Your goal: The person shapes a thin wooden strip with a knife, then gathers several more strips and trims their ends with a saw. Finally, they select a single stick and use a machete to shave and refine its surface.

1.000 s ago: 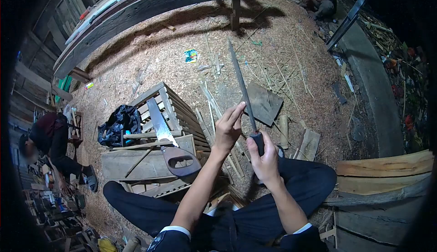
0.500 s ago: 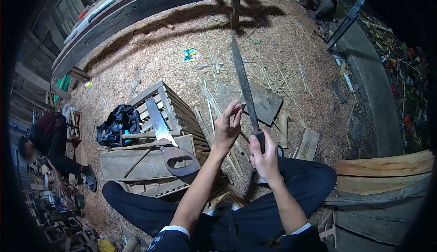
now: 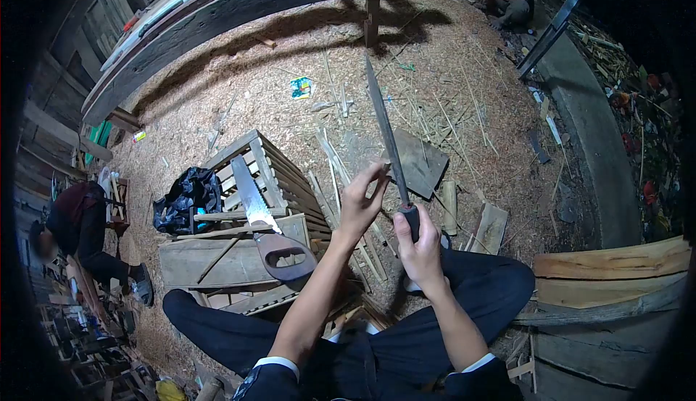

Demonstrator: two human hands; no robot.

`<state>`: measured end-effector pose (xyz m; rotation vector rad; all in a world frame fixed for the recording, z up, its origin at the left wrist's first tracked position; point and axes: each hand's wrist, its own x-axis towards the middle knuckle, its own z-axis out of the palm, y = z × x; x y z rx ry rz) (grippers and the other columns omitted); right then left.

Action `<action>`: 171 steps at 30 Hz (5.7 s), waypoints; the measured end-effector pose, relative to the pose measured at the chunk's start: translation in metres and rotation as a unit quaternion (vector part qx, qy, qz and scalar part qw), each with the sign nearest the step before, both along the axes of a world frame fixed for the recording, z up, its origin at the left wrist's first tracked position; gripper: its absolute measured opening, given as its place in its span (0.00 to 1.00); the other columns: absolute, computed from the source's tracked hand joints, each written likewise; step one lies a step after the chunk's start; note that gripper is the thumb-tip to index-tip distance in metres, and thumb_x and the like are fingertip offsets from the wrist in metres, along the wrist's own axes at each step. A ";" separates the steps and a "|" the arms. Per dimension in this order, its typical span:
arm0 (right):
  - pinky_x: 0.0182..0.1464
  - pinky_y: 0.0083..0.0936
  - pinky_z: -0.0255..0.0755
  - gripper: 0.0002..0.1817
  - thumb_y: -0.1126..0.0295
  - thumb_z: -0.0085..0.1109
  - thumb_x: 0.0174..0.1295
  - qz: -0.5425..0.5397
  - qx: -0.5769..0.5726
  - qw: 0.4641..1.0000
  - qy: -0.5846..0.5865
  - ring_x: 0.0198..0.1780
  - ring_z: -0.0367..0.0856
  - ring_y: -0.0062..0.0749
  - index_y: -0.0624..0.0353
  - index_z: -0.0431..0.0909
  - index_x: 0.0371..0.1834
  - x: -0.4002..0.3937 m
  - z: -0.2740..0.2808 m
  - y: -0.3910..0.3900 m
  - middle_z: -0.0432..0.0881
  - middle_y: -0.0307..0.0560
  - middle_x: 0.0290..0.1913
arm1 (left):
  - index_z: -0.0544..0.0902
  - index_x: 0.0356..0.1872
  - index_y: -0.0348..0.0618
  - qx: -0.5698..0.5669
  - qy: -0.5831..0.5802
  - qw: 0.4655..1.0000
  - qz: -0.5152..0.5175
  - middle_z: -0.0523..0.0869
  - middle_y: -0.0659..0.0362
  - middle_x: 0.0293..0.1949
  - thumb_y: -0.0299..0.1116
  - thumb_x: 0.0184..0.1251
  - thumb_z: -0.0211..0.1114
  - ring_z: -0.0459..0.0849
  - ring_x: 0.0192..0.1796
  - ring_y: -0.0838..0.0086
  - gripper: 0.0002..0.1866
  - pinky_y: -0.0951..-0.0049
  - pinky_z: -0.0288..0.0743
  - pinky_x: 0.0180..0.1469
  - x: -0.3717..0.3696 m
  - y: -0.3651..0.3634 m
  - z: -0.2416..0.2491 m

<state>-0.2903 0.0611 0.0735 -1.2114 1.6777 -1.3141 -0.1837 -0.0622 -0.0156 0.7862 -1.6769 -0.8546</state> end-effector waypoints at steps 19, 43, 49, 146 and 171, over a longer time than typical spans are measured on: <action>0.32 0.34 0.71 0.20 0.54 0.61 0.75 -0.013 -0.038 0.998 0.040 0.26 0.79 0.34 0.64 0.76 0.46 -0.001 -0.002 -0.010 0.79 0.48 0.26 | 0.82 0.62 0.35 0.028 -0.011 0.999 0.037 0.89 0.42 0.53 0.10 0.57 0.64 0.90 0.54 0.54 0.28 0.64 0.83 0.56 -0.007 -0.008 -0.039; 0.33 0.43 0.76 0.21 0.53 0.60 0.74 -0.026 -0.016 0.997 0.067 0.33 0.88 0.58 0.63 0.73 0.47 -0.004 0.002 -0.014 0.83 0.59 0.29 | 0.82 0.63 0.33 0.036 -0.005 0.999 0.034 0.90 0.41 0.50 0.07 0.51 0.60 0.91 0.53 0.54 0.33 0.64 0.82 0.56 -0.017 -0.004 -0.018; 0.33 0.39 0.71 0.19 0.56 0.59 0.76 -0.062 -0.034 0.996 0.058 0.29 0.79 0.42 0.64 0.72 0.45 -0.001 -0.022 -0.020 0.78 0.53 0.28 | 0.83 0.63 0.35 0.062 -0.019 0.998 0.028 0.90 0.42 0.49 0.09 0.53 0.59 0.91 0.51 0.55 0.32 0.66 0.82 0.54 -0.019 -0.010 -0.038; 0.41 0.49 0.78 0.26 0.67 0.65 0.67 -0.056 0.031 0.995 0.080 0.43 0.85 0.69 0.74 0.72 0.63 -0.004 -0.095 -0.052 0.84 0.73 0.39 | 0.87 0.49 0.33 0.008 0.019 0.992 0.122 0.90 0.48 0.48 0.18 0.65 0.70 0.90 0.52 0.59 0.12 0.65 0.81 0.56 -0.033 -0.027 0.028; 0.34 0.37 0.71 0.09 0.74 0.68 0.55 -0.036 0.141 0.989 -0.002 0.28 0.77 0.32 0.67 0.77 0.28 -0.014 -0.184 -0.061 0.81 0.48 0.24 | 0.86 0.53 0.32 0.061 -0.046 0.996 0.033 0.91 0.45 0.50 0.11 0.57 0.61 0.90 0.55 0.58 0.21 0.68 0.81 0.59 -0.028 -0.037 -0.005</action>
